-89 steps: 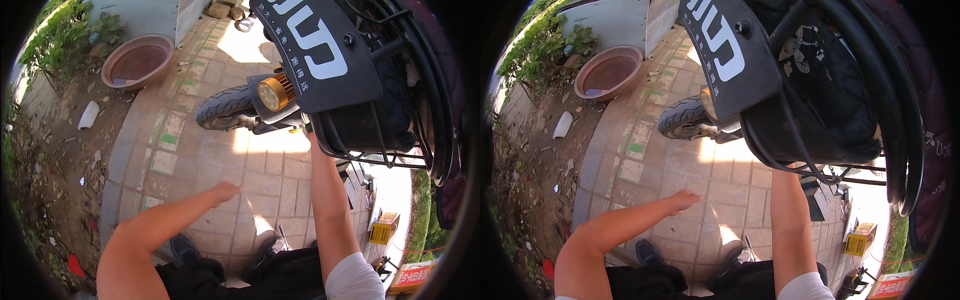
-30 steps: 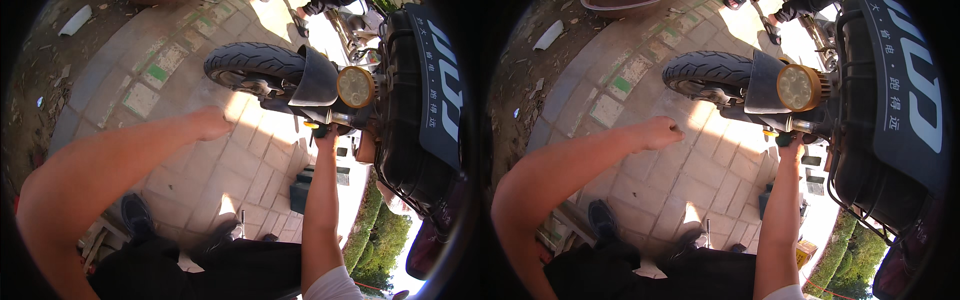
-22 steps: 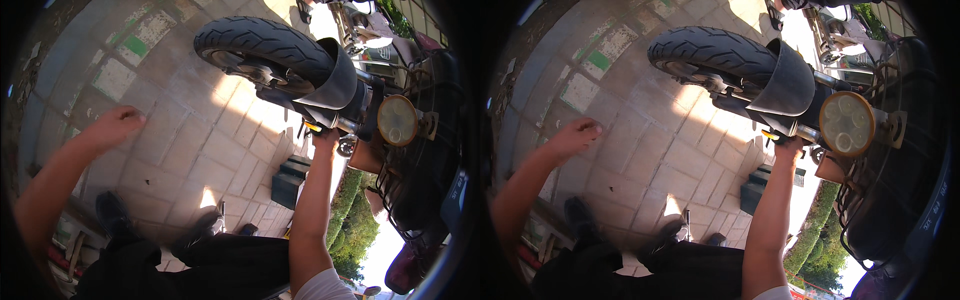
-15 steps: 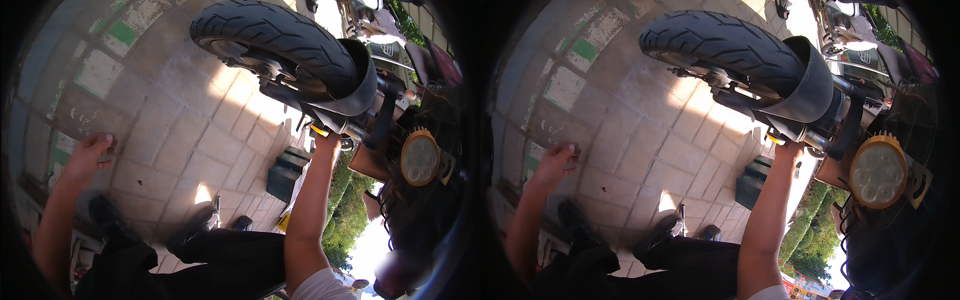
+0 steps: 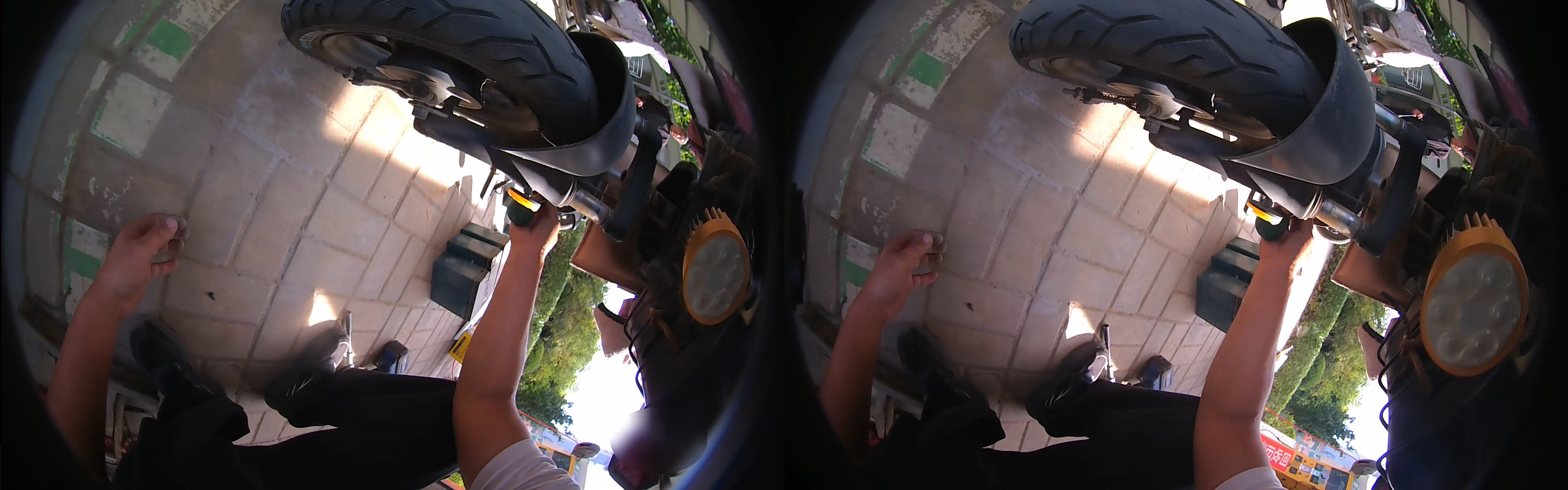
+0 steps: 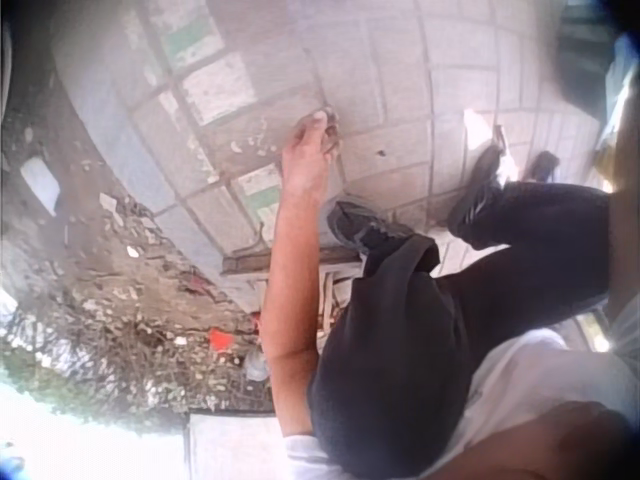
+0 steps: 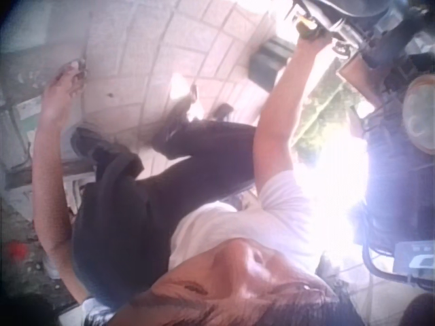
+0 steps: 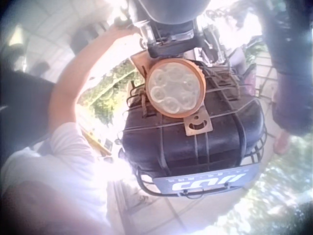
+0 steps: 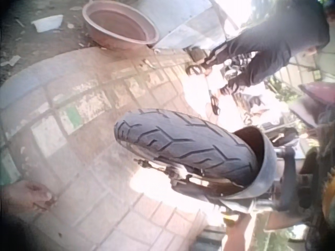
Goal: The person removes the seat of an electric scooter, exposes the battery compartment, and then uses a cordless drill and a screwdriver to work on the front wheel area. The person reattaches the seat and continues adjusting components near the front wheel.
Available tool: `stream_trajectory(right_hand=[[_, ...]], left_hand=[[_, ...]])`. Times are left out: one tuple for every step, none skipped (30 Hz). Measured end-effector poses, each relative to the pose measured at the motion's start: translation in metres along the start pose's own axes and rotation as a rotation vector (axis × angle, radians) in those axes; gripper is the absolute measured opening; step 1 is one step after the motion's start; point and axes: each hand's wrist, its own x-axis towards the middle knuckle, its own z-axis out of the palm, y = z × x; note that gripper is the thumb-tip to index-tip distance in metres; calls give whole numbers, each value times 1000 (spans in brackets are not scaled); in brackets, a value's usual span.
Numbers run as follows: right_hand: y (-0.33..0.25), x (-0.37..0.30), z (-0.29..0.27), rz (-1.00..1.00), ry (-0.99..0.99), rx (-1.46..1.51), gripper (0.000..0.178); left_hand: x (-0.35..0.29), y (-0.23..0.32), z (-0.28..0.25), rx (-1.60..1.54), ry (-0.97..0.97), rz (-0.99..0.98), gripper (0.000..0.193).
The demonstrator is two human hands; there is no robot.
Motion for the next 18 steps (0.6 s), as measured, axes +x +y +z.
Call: stream_trajectory(right_hand=[[1, -1, -1, -4, 10, 14, 28], [2, -2, -2, -9, 20, 27, 26], [1, -4, -1, 6, 18, 27, 24], [-1, -6, 0, 21, 15, 27, 23], [-1, -8, 1, 36, 12, 25, 21], [-1, -7, -1, 42, -10, 25, 21], [-4, -7, -3, 44, -25, 18, 20], [-7, -5, -6, 47, -41, 10, 19], [-10, -2, -11, 69, -57, -11, 18], [-11, -1, -11, 84, -57, -13, 18], [-13, 0, -12, 69, -17, -32, 20], [-14, 0, -9, 56, 22, -49, 22], [-14, 5, -13, 79, -24, -42, 22], [-17, 12, -20, 95, -70, -37, 22], [-19, 24, -32, 126, -132, -20, 20], [-19, 28, -36, 127, -137, -6, 20], [-19, 31, -39, 128, -144, 10, 19], [-19, 31, -36, 130, -151, 22, 19]], left_hand=[[1, -2, 0, -7, -8, 4, 29], [4, -5, -1, -15, -17, 7, 30], [6, -9, -2, -23, -22, 11, 31], [12, -14, -5, -16, 62, 66, 33], [21, -20, -10, -9, 147, 120, 34], [28, -25, -16, -2, 236, 174, 36], [35, -19, -29, 261, 294, 298, 38], [40, -7, -44, 526, 347, 419, 39], [45, 2, -52, 563, 427, 469, 39], [49, 9, -59, 597, 507, 516, 39], [52, 17, -61, 693, 617, 707, 38], [54, 25, -64, 788, 729, 901, 36], [62, 27, -83, 901, 797, 957, 35], [77, 22, -116, 1011, 862, 1016, 34], [87, 17, -137, 1116, 927, 1075, 34], [88, 19, -143, 1155, 931, 1087, 33], [88, 22, -147, 1194, 937, 1100, 33], [88, 23, -150, 1232, 942, 1109, 33]])
